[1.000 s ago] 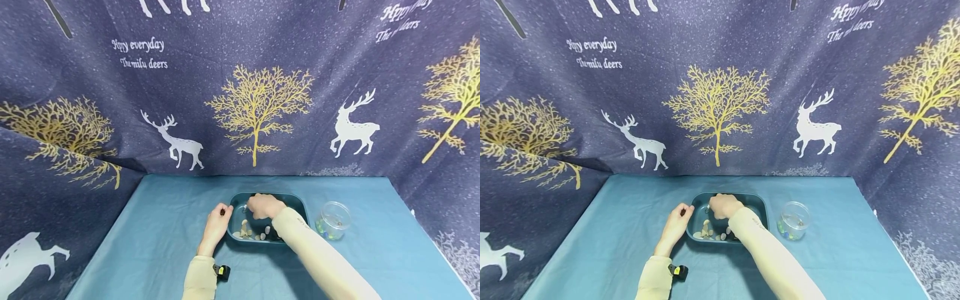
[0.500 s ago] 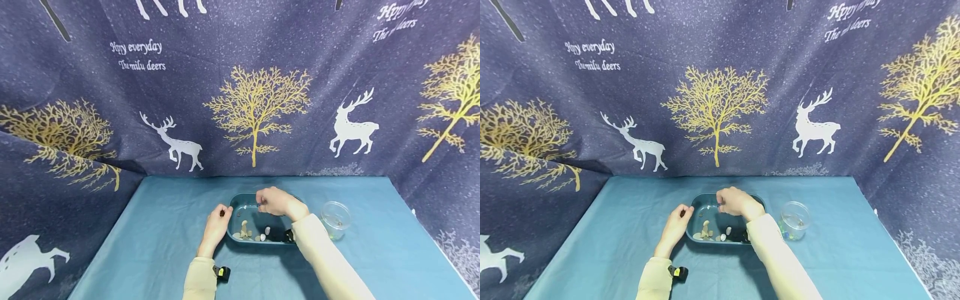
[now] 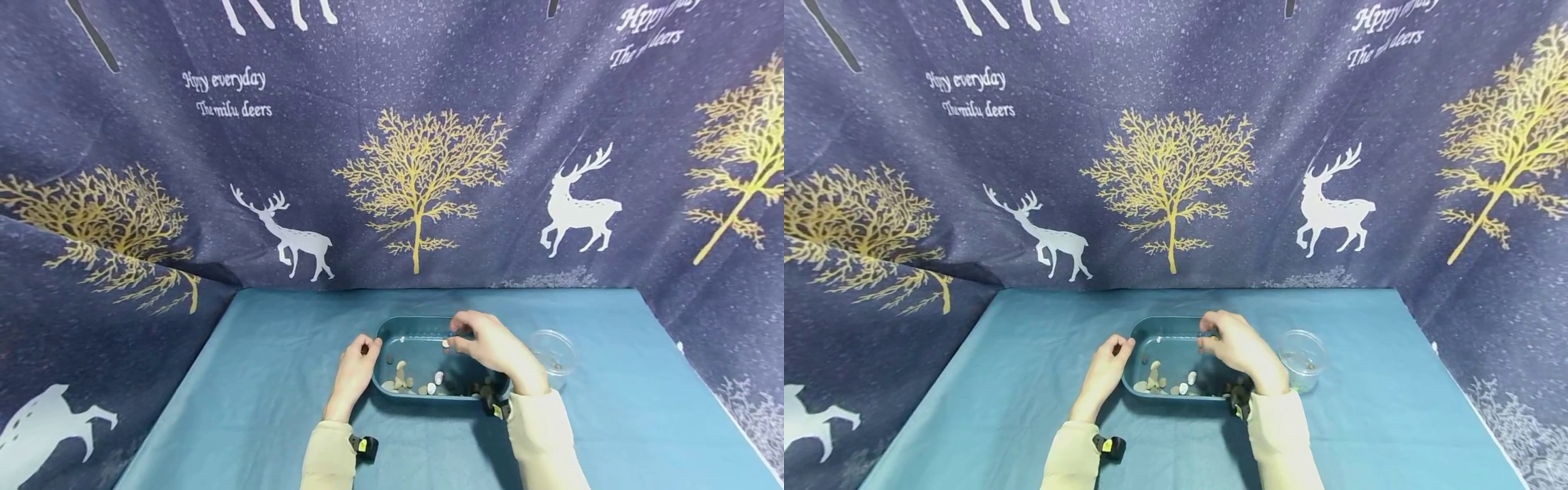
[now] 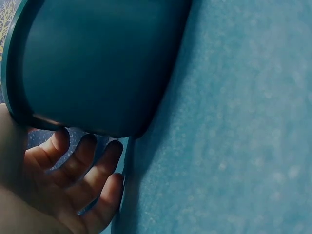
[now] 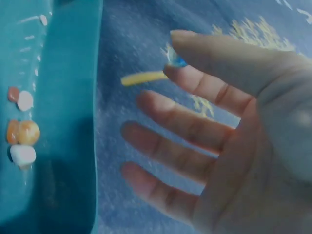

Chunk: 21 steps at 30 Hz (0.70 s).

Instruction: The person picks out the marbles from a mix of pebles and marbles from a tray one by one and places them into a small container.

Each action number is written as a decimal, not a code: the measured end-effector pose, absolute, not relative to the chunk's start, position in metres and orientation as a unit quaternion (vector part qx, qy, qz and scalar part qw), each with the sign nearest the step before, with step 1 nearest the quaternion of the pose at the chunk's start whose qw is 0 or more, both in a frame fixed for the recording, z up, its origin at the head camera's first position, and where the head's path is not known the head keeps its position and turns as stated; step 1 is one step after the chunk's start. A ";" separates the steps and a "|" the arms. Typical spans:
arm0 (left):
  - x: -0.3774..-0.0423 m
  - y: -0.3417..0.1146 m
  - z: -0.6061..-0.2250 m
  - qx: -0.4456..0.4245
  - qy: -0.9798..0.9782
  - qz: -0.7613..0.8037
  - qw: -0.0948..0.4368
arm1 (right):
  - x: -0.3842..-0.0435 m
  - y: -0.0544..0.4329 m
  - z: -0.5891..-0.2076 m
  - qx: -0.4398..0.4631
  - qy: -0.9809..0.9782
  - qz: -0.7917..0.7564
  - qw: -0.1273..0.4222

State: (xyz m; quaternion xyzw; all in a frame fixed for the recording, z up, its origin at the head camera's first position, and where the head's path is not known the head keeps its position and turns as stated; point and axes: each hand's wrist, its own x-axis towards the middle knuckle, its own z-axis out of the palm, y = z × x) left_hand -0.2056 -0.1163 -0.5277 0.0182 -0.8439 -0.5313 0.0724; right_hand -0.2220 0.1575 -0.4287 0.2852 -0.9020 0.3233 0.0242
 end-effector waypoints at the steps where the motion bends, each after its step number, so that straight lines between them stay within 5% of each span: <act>1: -0.205 -0.116 -0.528 0.017 -0.843 -0.533 0.071 | -0.219 0.161 -0.430 0.279 -0.902 0.327 0.034; 21: -0.204 -0.118 -0.528 0.011 -0.837 -0.543 0.067 | -0.197 0.202 -0.424 0.180 -0.922 0.311 0.142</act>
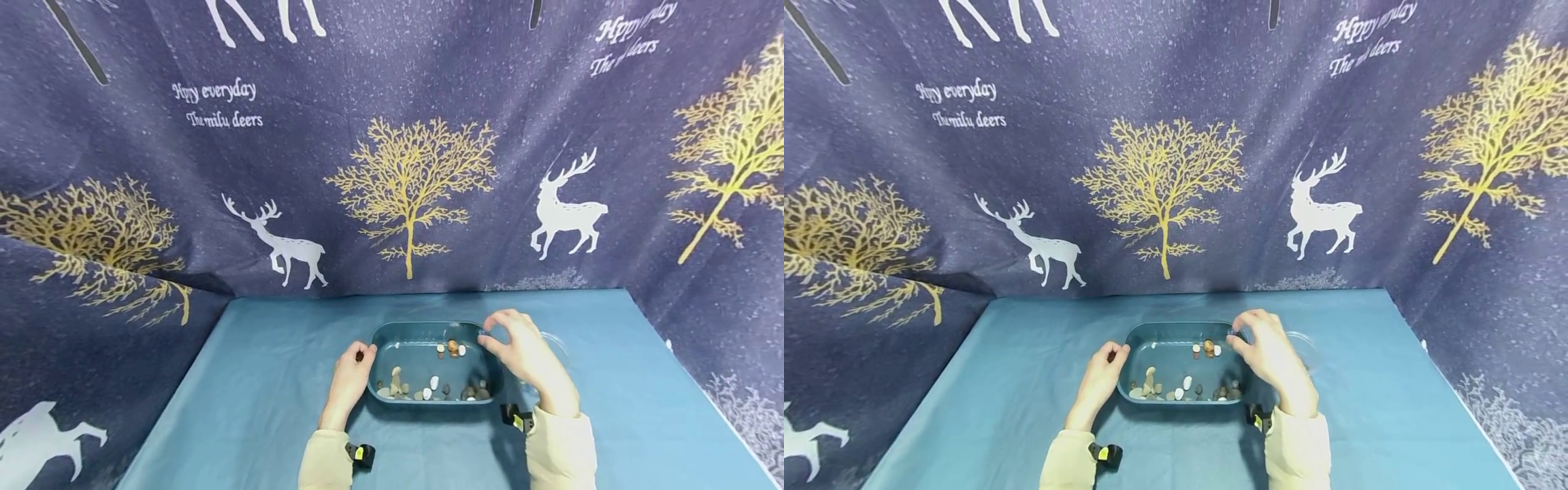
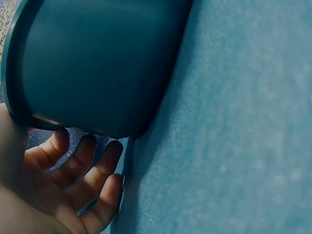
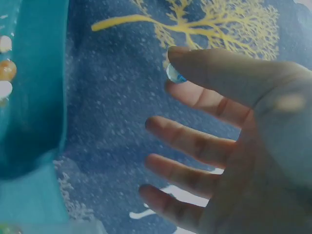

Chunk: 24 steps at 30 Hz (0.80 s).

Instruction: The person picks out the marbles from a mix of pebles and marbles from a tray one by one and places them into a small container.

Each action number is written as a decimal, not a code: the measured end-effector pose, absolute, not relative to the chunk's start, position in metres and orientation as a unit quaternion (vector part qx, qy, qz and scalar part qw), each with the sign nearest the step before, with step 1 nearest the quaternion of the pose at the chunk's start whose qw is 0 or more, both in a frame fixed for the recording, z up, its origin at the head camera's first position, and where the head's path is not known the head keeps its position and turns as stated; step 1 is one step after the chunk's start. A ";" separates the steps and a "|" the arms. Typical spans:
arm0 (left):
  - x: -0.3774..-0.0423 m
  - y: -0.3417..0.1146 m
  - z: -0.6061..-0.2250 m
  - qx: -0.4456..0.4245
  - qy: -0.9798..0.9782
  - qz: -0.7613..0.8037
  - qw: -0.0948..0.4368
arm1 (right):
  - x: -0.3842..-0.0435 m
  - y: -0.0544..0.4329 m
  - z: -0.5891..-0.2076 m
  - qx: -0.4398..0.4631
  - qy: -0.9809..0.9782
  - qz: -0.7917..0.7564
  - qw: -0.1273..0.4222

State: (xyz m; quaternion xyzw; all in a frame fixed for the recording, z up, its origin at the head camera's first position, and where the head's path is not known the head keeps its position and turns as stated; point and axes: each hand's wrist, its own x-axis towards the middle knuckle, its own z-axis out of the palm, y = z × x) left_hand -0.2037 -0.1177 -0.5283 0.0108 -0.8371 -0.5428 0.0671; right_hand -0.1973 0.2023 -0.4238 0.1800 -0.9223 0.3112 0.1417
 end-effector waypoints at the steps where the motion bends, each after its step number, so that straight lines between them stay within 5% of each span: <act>1: -0.203 -0.118 -0.528 0.010 -0.837 -0.544 0.067 | -0.196 0.204 -0.424 0.177 -0.920 0.314 0.151; 9: -0.201 -0.117 -0.527 0.007 -0.835 -0.545 0.070 | -0.190 0.227 -0.421 0.159 -0.915 0.316 0.192; 24: -0.204 -0.115 -0.525 0.015 -0.841 -0.535 0.078 | -0.200 0.270 -0.450 0.068 -0.926 0.331 0.171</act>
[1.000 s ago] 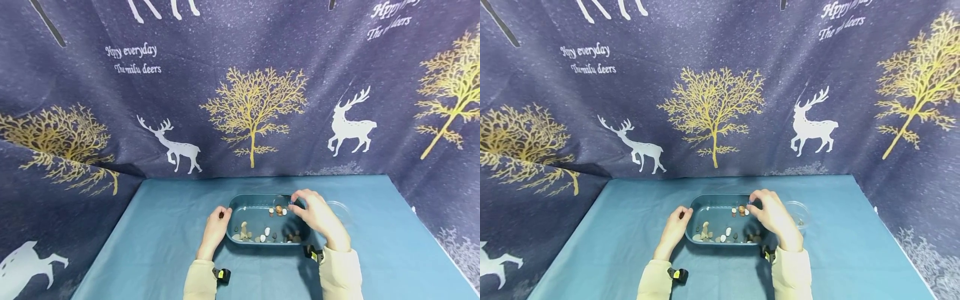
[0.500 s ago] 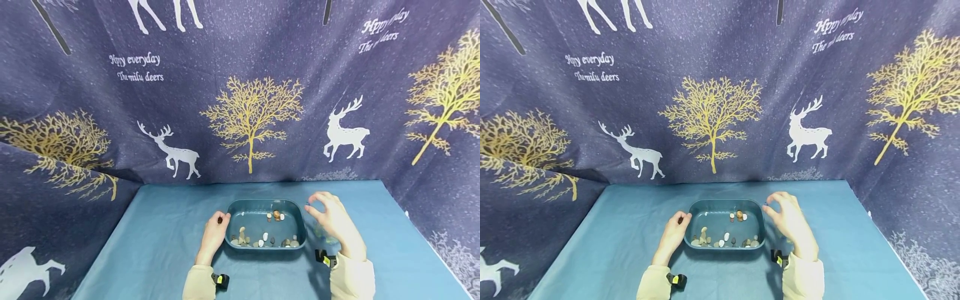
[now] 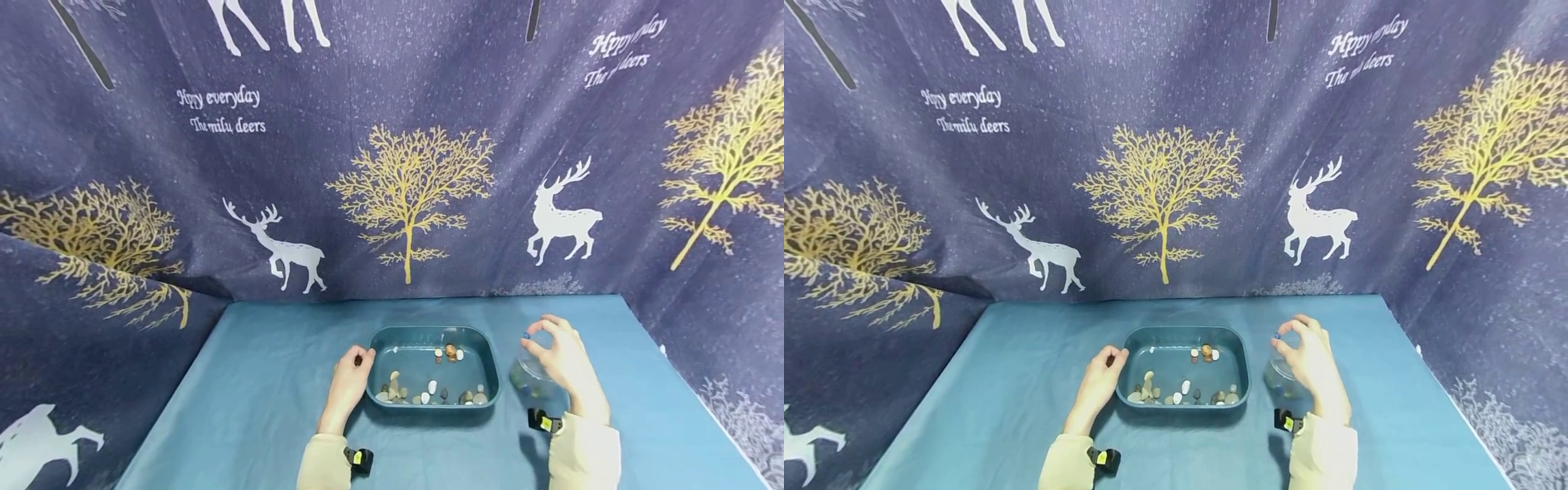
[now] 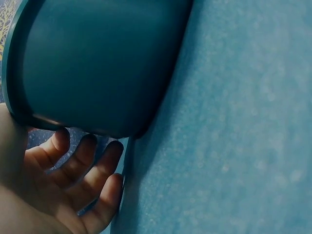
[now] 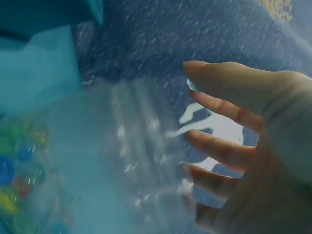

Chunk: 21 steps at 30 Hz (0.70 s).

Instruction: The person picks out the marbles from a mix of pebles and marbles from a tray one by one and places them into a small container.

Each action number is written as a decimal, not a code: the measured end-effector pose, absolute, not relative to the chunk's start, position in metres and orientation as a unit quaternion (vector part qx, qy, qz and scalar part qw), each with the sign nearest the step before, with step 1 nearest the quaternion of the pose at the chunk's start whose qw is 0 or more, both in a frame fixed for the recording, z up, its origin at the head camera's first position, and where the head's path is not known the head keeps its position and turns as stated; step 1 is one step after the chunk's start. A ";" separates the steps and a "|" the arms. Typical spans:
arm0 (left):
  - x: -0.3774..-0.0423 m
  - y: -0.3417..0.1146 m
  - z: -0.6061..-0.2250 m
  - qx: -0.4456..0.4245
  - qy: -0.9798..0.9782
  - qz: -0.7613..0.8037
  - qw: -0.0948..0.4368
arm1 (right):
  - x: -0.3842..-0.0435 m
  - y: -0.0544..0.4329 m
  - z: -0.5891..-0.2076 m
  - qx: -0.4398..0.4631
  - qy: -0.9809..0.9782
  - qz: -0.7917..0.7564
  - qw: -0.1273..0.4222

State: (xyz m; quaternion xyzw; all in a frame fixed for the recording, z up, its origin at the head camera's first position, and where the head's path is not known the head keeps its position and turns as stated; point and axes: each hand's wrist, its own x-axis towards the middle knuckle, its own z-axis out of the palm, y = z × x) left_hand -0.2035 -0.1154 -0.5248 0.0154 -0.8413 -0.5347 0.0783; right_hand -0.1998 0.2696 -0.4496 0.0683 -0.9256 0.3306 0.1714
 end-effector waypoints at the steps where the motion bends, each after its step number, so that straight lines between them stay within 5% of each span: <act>1: -0.203 -0.116 -0.525 0.017 -0.842 -0.533 0.077 | -0.199 0.272 -0.451 0.063 -0.926 0.333 0.167; 21: -0.203 -0.116 -0.526 0.017 -0.846 -0.526 0.081 | -0.199 0.290 -0.475 0.034 -0.940 0.334 0.058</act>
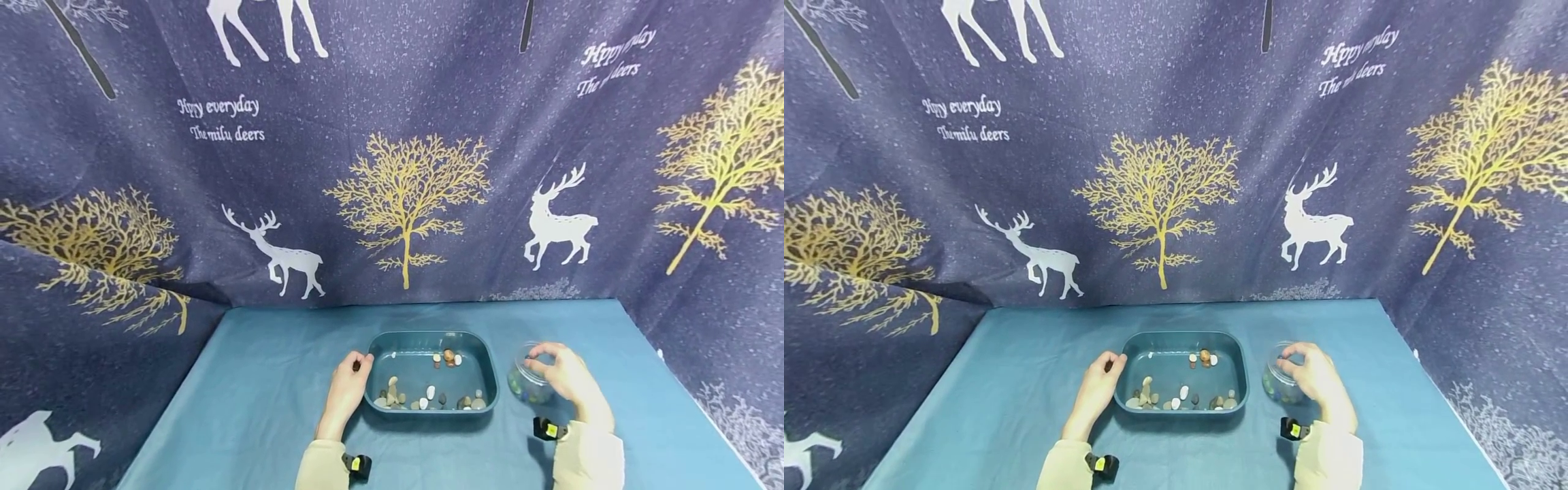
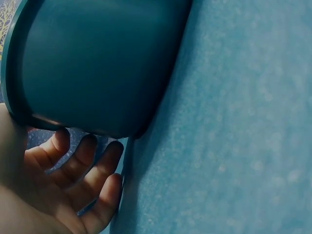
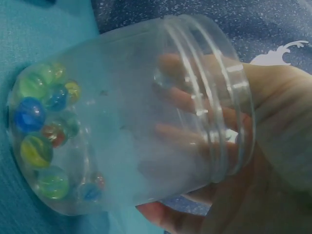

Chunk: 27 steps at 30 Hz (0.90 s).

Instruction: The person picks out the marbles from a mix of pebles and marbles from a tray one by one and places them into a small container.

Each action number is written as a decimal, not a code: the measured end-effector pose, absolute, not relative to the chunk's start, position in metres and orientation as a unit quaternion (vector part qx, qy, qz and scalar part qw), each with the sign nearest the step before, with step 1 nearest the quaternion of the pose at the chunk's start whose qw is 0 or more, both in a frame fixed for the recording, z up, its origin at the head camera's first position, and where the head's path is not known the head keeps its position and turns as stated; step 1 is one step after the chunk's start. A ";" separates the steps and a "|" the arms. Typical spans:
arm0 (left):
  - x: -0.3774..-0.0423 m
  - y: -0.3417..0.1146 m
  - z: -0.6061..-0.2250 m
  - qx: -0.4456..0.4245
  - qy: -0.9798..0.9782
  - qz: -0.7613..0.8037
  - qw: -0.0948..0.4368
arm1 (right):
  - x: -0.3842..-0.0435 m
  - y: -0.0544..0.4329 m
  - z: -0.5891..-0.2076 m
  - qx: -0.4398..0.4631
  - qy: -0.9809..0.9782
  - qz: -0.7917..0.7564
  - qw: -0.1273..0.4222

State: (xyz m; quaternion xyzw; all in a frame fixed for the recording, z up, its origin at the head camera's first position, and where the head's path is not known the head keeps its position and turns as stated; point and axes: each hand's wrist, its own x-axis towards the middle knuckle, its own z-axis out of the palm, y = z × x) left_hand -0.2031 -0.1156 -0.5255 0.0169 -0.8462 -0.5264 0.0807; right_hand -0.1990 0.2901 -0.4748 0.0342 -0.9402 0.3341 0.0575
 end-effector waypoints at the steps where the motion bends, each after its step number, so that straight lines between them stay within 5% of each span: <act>1: -0.203 -0.116 -0.526 0.018 -0.846 -0.526 0.081 | -0.199 0.290 -0.476 0.033 -0.941 0.332 0.055; 16: -0.203 -0.115 -0.529 0.014 -0.845 -0.530 0.073 | -0.196 0.294 -0.470 0.028 -0.944 0.323 0.055; 27: -0.202 -0.115 -0.528 0.019 -0.844 -0.530 0.077 | -0.197 0.254 -0.445 0.072 -0.903 0.326 0.269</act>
